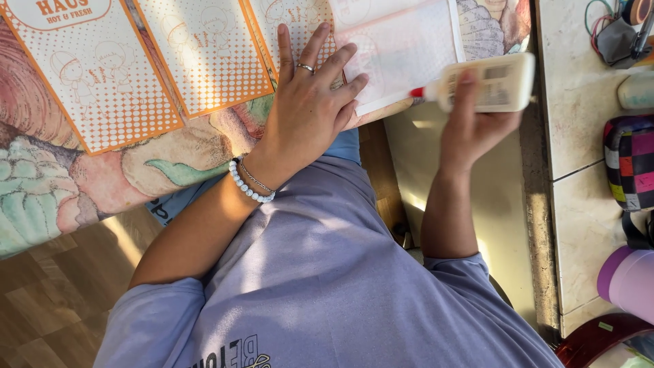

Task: Applying glue to paper templates and folding them to assemble paper bags

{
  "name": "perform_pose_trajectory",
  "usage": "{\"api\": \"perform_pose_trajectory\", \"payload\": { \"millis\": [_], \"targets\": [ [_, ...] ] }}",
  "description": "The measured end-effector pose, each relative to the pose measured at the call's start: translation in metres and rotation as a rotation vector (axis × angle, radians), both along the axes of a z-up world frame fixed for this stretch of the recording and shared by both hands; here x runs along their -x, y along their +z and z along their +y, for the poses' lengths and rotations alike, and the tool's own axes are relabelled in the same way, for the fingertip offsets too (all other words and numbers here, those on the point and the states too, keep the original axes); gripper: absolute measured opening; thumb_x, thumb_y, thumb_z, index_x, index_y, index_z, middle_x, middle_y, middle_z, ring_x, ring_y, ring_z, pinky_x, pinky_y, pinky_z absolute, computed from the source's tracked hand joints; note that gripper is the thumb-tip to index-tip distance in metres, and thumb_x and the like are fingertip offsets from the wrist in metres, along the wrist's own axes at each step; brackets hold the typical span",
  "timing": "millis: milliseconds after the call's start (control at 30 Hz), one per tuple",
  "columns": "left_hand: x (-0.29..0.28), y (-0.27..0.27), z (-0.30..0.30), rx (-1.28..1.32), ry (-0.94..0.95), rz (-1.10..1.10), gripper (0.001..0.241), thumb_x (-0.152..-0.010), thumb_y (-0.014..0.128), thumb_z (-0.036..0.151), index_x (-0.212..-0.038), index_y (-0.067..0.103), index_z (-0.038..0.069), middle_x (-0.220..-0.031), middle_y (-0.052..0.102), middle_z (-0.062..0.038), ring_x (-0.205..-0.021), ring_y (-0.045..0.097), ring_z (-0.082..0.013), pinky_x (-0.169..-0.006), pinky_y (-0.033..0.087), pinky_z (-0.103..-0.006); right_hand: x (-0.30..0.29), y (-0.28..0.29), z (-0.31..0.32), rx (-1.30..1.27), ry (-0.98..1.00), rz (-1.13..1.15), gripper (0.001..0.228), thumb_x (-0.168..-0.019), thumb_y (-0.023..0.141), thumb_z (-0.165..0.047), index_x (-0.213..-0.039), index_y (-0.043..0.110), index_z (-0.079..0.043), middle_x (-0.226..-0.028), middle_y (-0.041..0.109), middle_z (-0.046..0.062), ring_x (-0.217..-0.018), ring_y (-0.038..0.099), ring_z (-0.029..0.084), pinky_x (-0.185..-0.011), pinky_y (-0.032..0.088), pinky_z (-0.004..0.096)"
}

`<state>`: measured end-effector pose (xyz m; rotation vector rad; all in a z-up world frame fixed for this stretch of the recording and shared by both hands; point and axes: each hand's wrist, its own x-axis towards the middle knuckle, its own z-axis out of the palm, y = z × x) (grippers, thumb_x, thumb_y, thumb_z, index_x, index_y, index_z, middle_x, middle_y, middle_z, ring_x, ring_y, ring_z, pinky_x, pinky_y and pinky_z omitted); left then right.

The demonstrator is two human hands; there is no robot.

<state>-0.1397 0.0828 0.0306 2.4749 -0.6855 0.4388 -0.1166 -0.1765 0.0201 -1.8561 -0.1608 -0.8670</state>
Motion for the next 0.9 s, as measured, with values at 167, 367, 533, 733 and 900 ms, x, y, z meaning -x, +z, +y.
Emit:
{"api": "perform_pose_trajectory", "payload": {
  "millis": [167, 367, 533, 733, 900],
  "targets": [
    [0.000, -0.001, 0.000, 0.036, 0.002, -0.003, 0.021, -0.104, 0.074, 0.019, -0.123, 0.080, 0.015, -0.144, 0.062, -0.017, -0.145, 0.037, -0.0491, -0.118, 0.008, -0.0764, 0.014, 0.016, 0.026, 0.005, 0.056, 0.168, 0.015, -0.100, 0.075, -0.013, -0.098, 0.068, 0.000, -0.089, 0.072, 0.010, -0.084, 0.073, 0.021, -0.071, 0.063, 0.032],
    [-0.001, -0.001, 0.000, 0.006, -0.009, -0.005, 0.023, -0.102, 0.077, 0.020, -0.125, 0.079, 0.015, -0.146, 0.061, -0.017, -0.145, 0.036, -0.0496, -0.119, 0.008, -0.0764, -0.016, 0.008, -0.027, 0.004, -0.046, -0.026, 0.020, -0.099, 0.079, -0.003, -0.113, 0.065, 0.003, -0.099, 0.075, 0.020, -0.084, 0.077, 0.029, -0.068, 0.069, 0.037],
    [-0.001, -0.001, 0.000, -0.005, -0.006, 0.005, 0.023, -0.102, 0.075, 0.019, -0.125, 0.078, 0.013, -0.145, 0.061, -0.017, -0.145, 0.036, -0.0490, -0.118, 0.009, -0.0765, -0.021, 0.004, -0.038, -0.016, -0.059, -0.051, 0.022, -0.100, 0.078, -0.010, -0.109, 0.063, 0.004, -0.094, 0.073, 0.019, -0.080, 0.075, 0.029, -0.067, 0.067, 0.037],
    [0.000, -0.001, 0.001, 0.014, -0.011, 0.012, 0.024, -0.101, 0.078, 0.018, -0.125, 0.078, 0.012, -0.146, 0.061, -0.018, -0.146, 0.035, -0.0496, -0.119, 0.007, -0.0758, -0.005, 0.010, -0.008, -0.040, -0.010, 0.040, 0.020, -0.100, 0.076, -0.010, -0.112, 0.065, 0.002, -0.100, 0.072, 0.015, -0.093, 0.073, 0.026, -0.078, 0.066, 0.038],
    [0.000, 0.000, 0.000, 0.012, -0.006, 0.012, 0.025, -0.101, 0.077, 0.019, -0.126, 0.078, 0.014, -0.146, 0.061, -0.018, -0.145, 0.036, -0.0499, -0.118, 0.008, -0.0761, -0.026, -0.002, -0.048, -0.100, -0.075, -0.019, 0.023, -0.099, 0.078, -0.005, -0.115, 0.064, 0.004, -0.100, 0.075, 0.022, -0.087, 0.078, 0.031, -0.070, 0.070, 0.039]
  ]
}}
